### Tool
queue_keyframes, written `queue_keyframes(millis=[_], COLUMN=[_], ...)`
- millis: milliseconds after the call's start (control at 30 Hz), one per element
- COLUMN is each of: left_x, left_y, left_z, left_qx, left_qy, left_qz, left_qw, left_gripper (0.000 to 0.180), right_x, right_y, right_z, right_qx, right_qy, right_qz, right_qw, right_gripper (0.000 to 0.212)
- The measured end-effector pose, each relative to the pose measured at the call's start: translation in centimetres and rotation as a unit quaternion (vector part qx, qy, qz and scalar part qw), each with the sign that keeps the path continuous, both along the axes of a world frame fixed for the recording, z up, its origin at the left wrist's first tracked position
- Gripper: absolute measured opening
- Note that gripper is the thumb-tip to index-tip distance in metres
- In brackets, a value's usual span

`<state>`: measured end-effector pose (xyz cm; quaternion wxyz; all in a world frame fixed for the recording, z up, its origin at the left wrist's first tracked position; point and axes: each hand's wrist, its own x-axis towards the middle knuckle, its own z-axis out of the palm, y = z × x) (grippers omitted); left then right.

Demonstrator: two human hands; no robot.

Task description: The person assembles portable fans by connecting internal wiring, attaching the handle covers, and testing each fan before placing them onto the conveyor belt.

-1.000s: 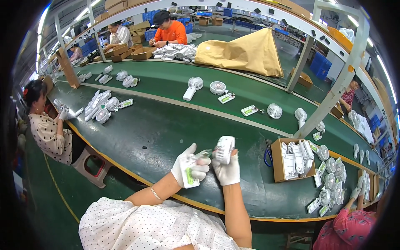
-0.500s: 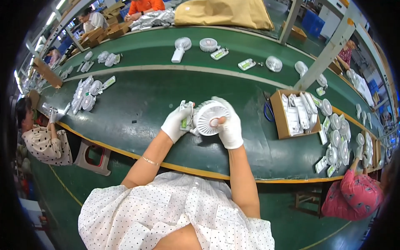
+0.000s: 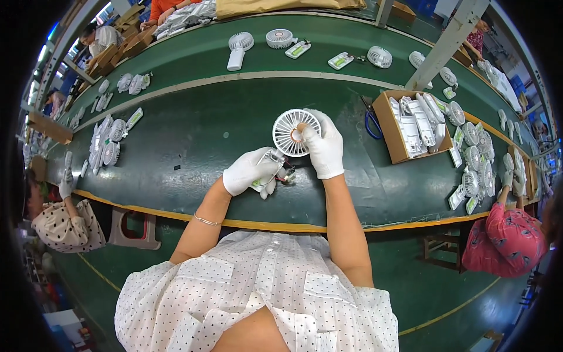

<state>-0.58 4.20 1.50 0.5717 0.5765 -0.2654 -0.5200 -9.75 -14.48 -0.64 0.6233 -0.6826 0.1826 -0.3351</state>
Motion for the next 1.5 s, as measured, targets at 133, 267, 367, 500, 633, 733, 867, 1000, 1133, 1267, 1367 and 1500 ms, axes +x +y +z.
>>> queue_keyframes(millis=[133,267,367,500,633,733,867,1000,1133,1267,1367,1500], left_x=[0.1,0.3,1.0,2.0,1.6,1.4,2.5,2.2,2.5,2.2,2.0,1.8], left_y=[0.1,-0.3,0.1,0.3,0.3,-0.3,-0.4,-0.5,-0.3,-0.5,-0.5,-0.7], left_z=[-1.1,-1.6,-1.4,-2.3,-3.0,-3.6,-5.3,-2.7,-2.6,-2.9,-3.3,-3.2], left_qx=[0.001,-0.011,-0.028,-0.068,-0.06,-0.052,-0.054,-0.038,-0.041,-0.04,-0.035,-0.026], left_qy=[0.035,0.052,0.102,0.155,0.085,-0.013,-0.026,0.06,0.058,0.074,0.058,0.052], left_qz=[0.011,0.018,0.146,0.212,0.181,0.152,0.17,0.173,0.178,0.176,0.184,0.178], left_qw=[0.999,0.998,0.984,0.963,0.978,0.987,0.984,0.982,0.981,0.981,0.981,0.982], left_gripper=[0.029,0.03,0.032,0.032,0.031,0.03,0.027,0.031,0.031,0.03,0.029,0.029], right_x=[0.5,1.3,1.0,0.4,-0.3,-0.1,0.2,0.1,0.5,0.3,0.4,0.3], right_y=[0.7,0.3,1.7,3.0,4.3,4.1,4.6,4.9,5.0,5.0,4.9,4.3], right_z=[-1.0,-2.5,0.2,-0.6,0.0,-0.5,0.5,1.0,0.4,0.1,-0.3,0.3], right_qx=[-0.027,-0.067,0.048,-0.115,-0.2,-0.279,-0.303,-0.315,-0.361,-0.361,-0.372,-0.434], right_qy=[0.04,0.011,0.104,0.045,0.03,-0.004,-0.003,-0.029,-0.055,-0.031,-0.044,-0.041], right_qz=[0.054,0.001,0.074,0.201,0.176,0.122,0.131,0.139,0.104,0.07,0.073,0.068], right_qw=[0.997,0.998,0.991,0.972,0.963,0.952,0.944,0.938,0.925,0.929,0.924,0.897], right_gripper=[0.054,0.038,0.034,0.046,0.037,0.034,0.039,0.043,0.035,0.033,0.035,0.036])
